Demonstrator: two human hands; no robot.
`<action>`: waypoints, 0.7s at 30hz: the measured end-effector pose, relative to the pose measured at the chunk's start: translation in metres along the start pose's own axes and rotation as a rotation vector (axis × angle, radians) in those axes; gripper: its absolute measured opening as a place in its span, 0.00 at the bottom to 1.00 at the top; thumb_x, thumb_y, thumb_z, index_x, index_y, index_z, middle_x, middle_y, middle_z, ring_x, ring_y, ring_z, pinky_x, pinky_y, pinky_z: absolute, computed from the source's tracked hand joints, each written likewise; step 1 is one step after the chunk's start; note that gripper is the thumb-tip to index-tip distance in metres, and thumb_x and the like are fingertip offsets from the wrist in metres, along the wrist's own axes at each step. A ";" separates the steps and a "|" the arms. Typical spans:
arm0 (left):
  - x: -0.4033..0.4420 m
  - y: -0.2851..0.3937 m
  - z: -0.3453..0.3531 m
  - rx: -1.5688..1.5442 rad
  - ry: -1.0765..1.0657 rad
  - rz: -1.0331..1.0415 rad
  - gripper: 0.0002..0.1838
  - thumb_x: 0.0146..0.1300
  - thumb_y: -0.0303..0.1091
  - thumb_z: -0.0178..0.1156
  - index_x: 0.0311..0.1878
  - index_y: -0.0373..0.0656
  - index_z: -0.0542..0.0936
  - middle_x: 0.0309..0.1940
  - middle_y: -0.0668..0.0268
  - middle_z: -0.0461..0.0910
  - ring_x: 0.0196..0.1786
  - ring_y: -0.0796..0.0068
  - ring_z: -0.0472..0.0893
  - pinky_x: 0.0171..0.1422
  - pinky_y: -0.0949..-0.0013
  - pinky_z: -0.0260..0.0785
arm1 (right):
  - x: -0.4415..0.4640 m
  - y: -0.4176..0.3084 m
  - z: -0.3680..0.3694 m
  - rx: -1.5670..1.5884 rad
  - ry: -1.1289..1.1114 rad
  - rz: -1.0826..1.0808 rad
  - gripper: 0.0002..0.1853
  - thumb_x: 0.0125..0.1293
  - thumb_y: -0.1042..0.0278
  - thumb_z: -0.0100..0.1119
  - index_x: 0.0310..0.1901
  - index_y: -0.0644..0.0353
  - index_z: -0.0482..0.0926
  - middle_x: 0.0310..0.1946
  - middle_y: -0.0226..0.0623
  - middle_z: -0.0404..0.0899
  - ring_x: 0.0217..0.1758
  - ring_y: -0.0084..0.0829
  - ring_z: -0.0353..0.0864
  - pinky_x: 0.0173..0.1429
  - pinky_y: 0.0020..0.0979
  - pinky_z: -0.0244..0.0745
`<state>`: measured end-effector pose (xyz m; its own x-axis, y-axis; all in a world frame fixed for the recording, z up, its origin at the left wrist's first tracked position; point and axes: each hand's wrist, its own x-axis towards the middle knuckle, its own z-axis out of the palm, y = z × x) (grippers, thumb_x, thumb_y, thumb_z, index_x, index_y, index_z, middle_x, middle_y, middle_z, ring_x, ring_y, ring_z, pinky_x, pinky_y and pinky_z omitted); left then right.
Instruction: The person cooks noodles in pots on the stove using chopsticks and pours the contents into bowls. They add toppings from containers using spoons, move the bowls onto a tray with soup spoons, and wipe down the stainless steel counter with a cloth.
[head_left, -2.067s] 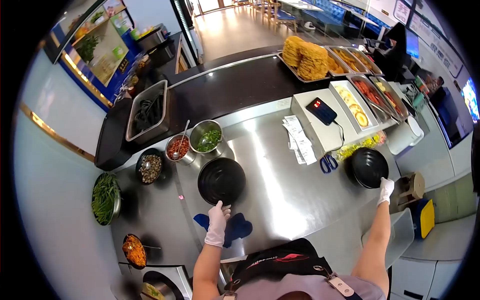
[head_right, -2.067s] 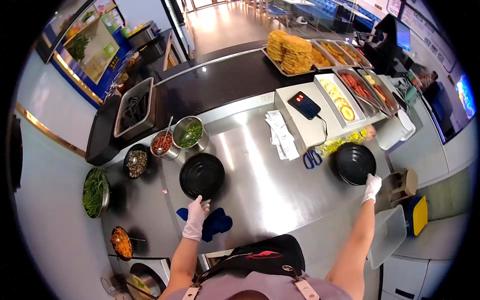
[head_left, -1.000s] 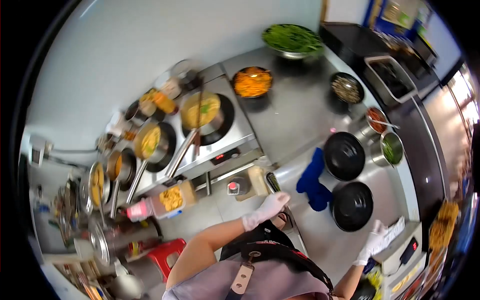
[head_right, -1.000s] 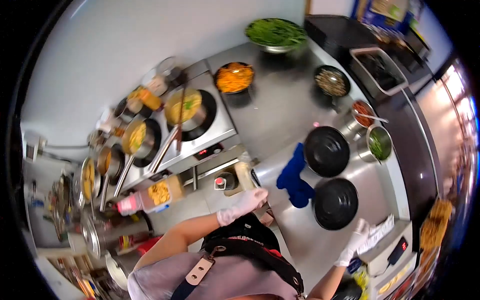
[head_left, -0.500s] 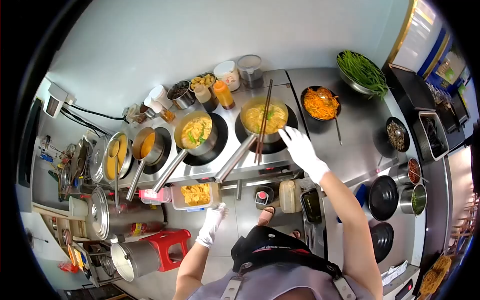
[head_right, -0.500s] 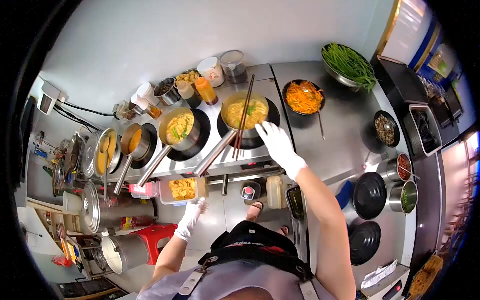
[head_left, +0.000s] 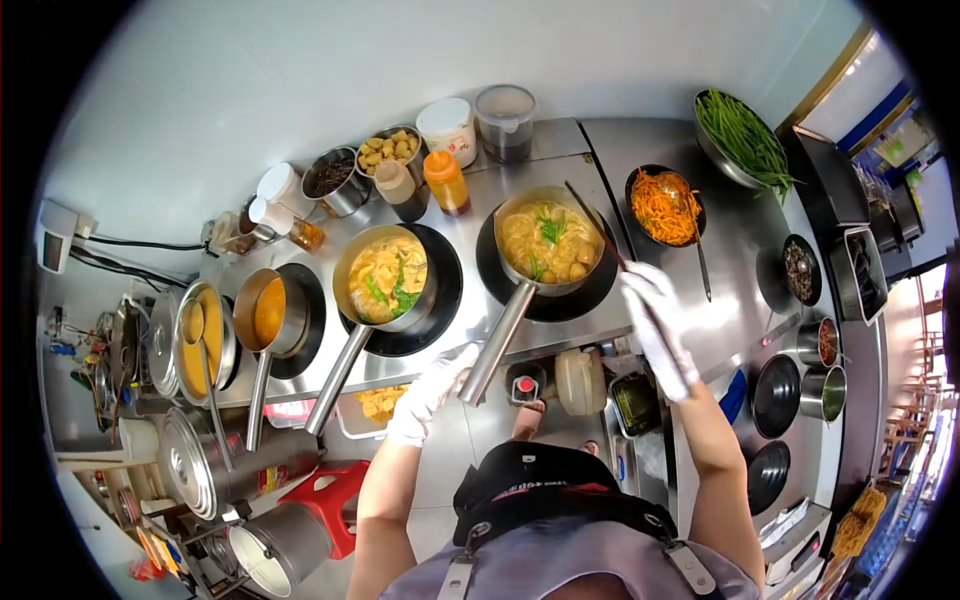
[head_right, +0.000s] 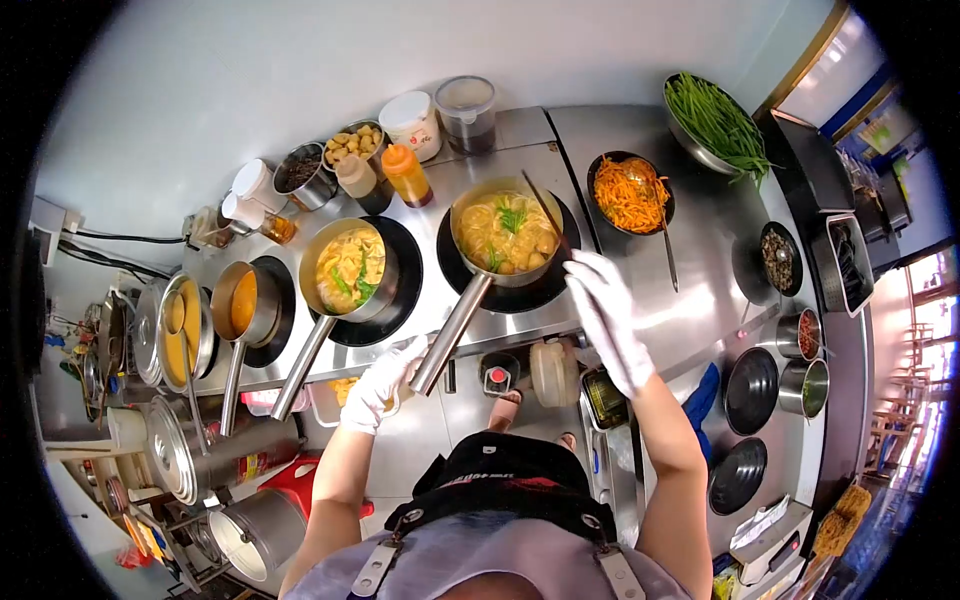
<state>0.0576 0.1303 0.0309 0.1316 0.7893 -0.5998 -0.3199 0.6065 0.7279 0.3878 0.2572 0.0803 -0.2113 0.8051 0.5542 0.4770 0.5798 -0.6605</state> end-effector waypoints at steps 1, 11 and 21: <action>0.002 0.002 0.004 0.027 -0.077 -0.042 0.25 0.71 0.49 0.55 0.58 0.36 0.76 0.43 0.61 0.84 0.38 0.75 0.83 0.43 0.72 0.76 | 0.003 -0.025 -0.020 -0.006 0.015 0.057 0.15 0.58 0.85 0.63 0.47 0.62 0.83 0.49 0.40 0.81 0.50 0.31 0.80 0.58 0.26 0.74; 0.033 -0.017 -0.001 -0.082 -0.194 -0.232 0.17 0.65 0.41 0.64 0.50 0.40 0.78 0.33 0.66 0.82 0.29 0.75 0.81 0.34 0.72 0.77 | 0.050 -0.011 0.028 0.556 -0.123 0.170 0.04 0.61 0.83 0.59 0.36 0.67 0.79 0.40 0.38 0.82 0.53 0.35 0.80 0.61 0.32 0.72; 0.023 -0.007 0.006 0.006 -0.162 -0.214 0.24 0.63 0.42 0.65 0.59 0.40 0.76 0.37 0.66 0.80 0.36 0.76 0.81 0.38 0.73 0.77 | 0.068 0.001 0.022 0.377 -0.251 0.194 0.05 0.62 0.80 0.61 0.38 0.66 0.83 0.43 0.41 0.84 0.51 0.34 0.81 0.61 0.32 0.72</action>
<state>0.0682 0.1449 0.0145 0.3440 0.6476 -0.6799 -0.2629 0.7615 0.5924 0.3552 0.3149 0.1062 -0.3702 0.8810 0.2947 0.1958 0.3841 -0.9023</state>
